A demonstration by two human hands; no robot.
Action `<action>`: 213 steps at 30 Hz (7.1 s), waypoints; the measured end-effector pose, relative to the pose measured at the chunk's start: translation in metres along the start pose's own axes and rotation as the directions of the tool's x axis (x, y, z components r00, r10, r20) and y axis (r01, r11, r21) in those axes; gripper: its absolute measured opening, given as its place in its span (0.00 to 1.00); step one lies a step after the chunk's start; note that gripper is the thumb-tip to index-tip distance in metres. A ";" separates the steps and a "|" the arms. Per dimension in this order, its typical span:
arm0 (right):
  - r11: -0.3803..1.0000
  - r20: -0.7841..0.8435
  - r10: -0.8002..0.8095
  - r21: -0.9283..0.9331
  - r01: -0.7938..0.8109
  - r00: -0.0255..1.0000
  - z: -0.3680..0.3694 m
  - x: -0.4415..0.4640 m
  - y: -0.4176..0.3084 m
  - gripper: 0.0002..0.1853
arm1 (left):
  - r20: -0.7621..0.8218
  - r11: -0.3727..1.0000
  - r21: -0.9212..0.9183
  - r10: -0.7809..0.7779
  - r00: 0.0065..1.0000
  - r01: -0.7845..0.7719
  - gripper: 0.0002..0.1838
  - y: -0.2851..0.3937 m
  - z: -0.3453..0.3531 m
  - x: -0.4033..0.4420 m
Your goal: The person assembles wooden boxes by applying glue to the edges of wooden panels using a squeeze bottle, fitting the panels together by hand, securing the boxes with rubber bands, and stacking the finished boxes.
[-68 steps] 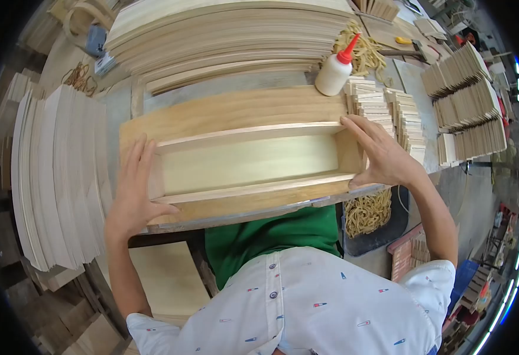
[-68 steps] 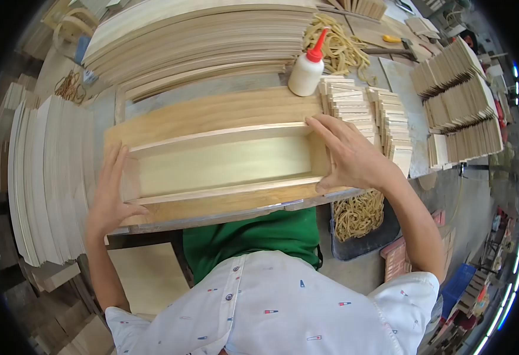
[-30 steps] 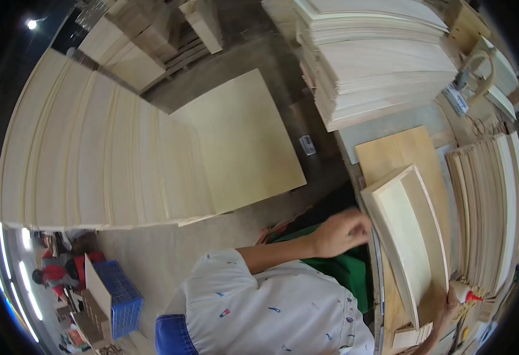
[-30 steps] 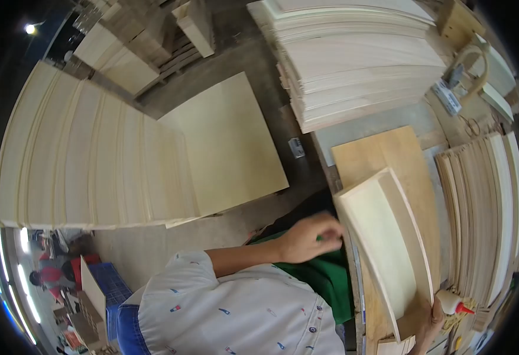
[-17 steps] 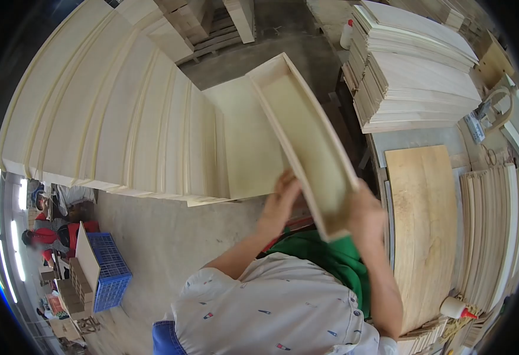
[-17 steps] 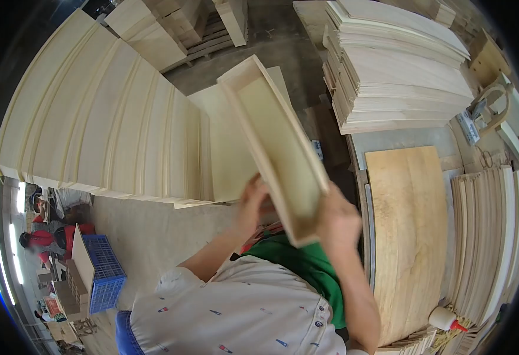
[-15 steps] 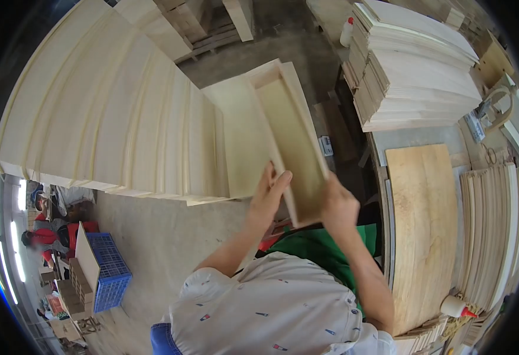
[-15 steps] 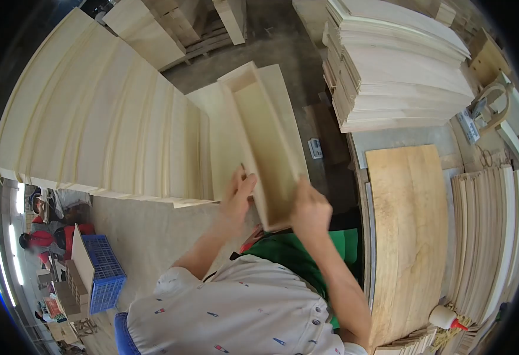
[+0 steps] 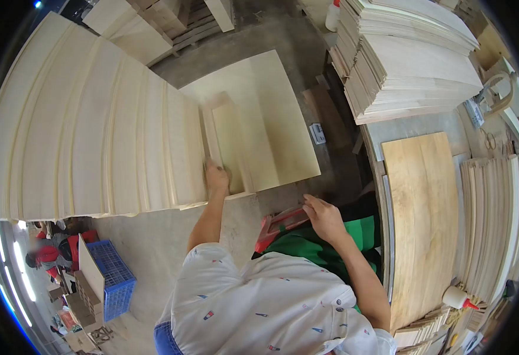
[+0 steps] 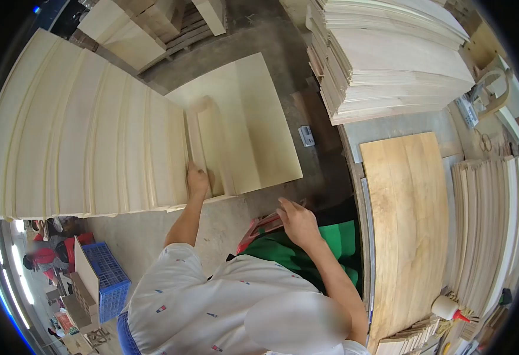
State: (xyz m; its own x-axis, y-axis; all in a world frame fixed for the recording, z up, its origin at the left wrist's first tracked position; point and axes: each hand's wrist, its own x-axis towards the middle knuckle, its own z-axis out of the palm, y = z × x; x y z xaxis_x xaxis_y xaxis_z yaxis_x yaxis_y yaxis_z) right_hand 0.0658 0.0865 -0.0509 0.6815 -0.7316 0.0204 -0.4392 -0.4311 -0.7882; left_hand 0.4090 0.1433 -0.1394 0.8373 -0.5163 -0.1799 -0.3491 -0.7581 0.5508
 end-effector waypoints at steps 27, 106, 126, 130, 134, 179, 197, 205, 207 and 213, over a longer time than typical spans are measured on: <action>0.965 -0.640 0.255 0.212 -0.152 0.725 -0.135 -0.141 -0.044 0.14 | 0.445 0.842 -0.447 0.502 0.741 -0.301 0.21 0.131 -0.001 -0.054; 0.531 -0.765 0.610 0.201 -0.823 0.207 -0.119 -0.350 -0.019 0.54 | 0.694 0.108 -0.584 0.581 -0.426 -0.804 0.56 0.371 0.100 -0.234; 0.348 -0.939 0.161 0.343 -0.873 -0.305 -0.245 -0.358 0.048 0.37 | 0.427 0.205 -0.813 0.846 -0.320 -0.544 0.21 0.359 0.070 -0.305; 0.333 -0.830 0.412 0.522 -0.786 -0.377 -0.264 -0.354 0.064 0.33 | 0.470 0.268 -0.810 0.829 -0.304 -0.522 0.19 0.352 0.051 -0.294; 0.373 -0.826 0.344 0.557 -0.742 -0.447 -0.263 -0.350 0.073 0.32 | 0.519 0.330 -0.791 0.808 -0.280 -0.515 0.19 0.345 0.046 -0.284; 0.688 -0.795 0.600 0.570 0.450 0.088 -0.264 -0.156 0.047 0.31 | 0.602 -0.152 -0.627 0.528 -0.600 -0.764 0.60 0.415 0.124 -0.211; 0.766 -0.830 0.549 0.546 0.339 0.098 -0.268 -0.104 0.089 0.33 | 0.622 -0.090 -0.632 0.534 -0.573 -0.770 0.61 0.417 0.120 -0.215; 0.789 -0.818 0.563 0.574 0.218 0.115 -0.274 -0.123 0.067 0.32 | 0.625 -0.083 -0.626 0.541 -0.563 -0.775 0.60 0.419 0.117 -0.218; 0.811 -0.829 0.553 0.559 0.170 0.086 -0.272 -0.142 0.065 0.32 | 0.642 -0.073 -0.614 0.533 -0.551 -0.786 0.59 0.420 0.114 -0.221; 0.841 -0.839 0.541 0.537 0.073 -0.057 -0.258 -0.221 0.055 0.31 | 0.674 -0.059 -0.584 0.520 -0.524 -0.810 0.58 0.419 0.113 -0.225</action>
State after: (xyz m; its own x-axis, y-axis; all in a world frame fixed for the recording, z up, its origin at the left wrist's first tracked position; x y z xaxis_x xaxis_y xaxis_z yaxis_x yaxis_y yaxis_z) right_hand -0.2597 0.0880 0.0605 -0.7673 -0.6351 0.0889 -0.0055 -0.1322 -0.9912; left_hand 0.0270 -0.1036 0.0401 -0.9042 -0.3923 -0.1689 -0.4117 0.6954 0.5890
